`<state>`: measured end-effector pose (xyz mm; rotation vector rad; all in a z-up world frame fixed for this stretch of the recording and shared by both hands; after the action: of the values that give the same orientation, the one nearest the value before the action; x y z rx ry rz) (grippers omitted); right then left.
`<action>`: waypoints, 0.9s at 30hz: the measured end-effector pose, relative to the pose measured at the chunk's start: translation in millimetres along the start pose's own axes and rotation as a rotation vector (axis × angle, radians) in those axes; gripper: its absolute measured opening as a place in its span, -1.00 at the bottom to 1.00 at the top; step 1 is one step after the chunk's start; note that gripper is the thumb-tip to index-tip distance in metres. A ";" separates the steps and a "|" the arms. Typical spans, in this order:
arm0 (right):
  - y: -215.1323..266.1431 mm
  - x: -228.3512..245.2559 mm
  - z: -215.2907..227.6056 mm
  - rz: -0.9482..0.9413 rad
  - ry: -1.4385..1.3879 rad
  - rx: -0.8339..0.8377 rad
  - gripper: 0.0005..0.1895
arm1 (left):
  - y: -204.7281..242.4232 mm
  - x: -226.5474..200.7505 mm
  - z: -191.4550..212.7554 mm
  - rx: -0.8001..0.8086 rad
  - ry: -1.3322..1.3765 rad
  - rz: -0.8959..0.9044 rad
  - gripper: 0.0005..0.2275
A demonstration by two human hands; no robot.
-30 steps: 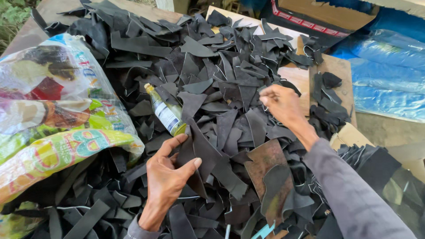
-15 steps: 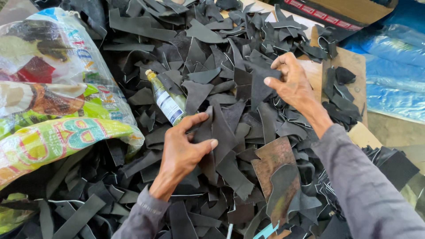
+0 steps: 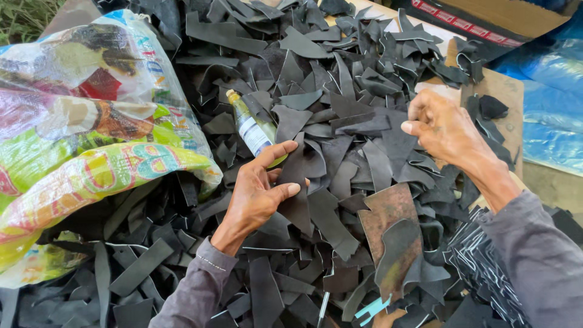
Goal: The person marks black leather pieces using a yellow ruler and a pen, then cuts the marked shapes using shears on a workbench piled with leather scraps.
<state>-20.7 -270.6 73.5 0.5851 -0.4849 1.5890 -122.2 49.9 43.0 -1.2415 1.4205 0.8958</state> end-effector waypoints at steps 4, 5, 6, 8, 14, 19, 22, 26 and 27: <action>15.2 12.0 1.5 -0.121 -0.396 0.235 -0.64 | 8.4 -12.2 -3.7 0.009 -0.081 -0.049 -0.36; 19.3 13.9 1.8 -0.160 -0.520 0.298 -0.54 | 9.5 -15.4 -5.2 0.014 -0.092 -0.067 -0.36; 22.6 12.9 5.1 -0.199 -0.535 0.268 -0.49 | 10.5 -17.6 -5.8 0.011 -0.107 -0.064 -0.36; 32.9 8.5 5.1 -0.278 -0.565 0.209 -0.38 | 14.3 -21.9 -8.4 0.001 -0.135 -0.056 -0.36; 83.0 14.9 -6.1 -0.044 -0.751 -0.063 -0.69 | 19.8 -46.1 -30.7 0.009 -0.105 -0.094 -0.37; 113.2 28.6 -47.5 -0.299 -1.067 0.181 -0.77 | 27.3 -52.6 -52.5 0.012 -0.077 -0.125 -0.39; 124.6 45.0 -53.3 -0.283 -1.078 0.259 -0.72 | 29.5 -47.5 -59.6 0.008 0.004 -0.122 -0.37; 134.2 58.9 -57.6 -0.257 -1.102 0.334 -0.71 | 31.0 -37.3 -61.7 -0.004 0.050 -0.059 -0.36; 135.8 60.0 -58.4 -0.265 -1.096 0.337 -0.72 | 32.2 -36.4 -62.0 -0.003 0.044 -0.061 -0.36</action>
<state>-164.3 -201.1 69.8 1.7190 -0.8909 0.9831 -167.8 5.6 89.4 -1.3067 1.4084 0.8340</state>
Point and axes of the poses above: each hand's wrist, its own y-axis away from the middle knuckle, its own z-axis out of the back of the hand, x = y × z, the point moved 6 cm from there along -y, towards the middle knuckle, and after that the axes turned 4 degrees about -z, right-handed, at the moved point
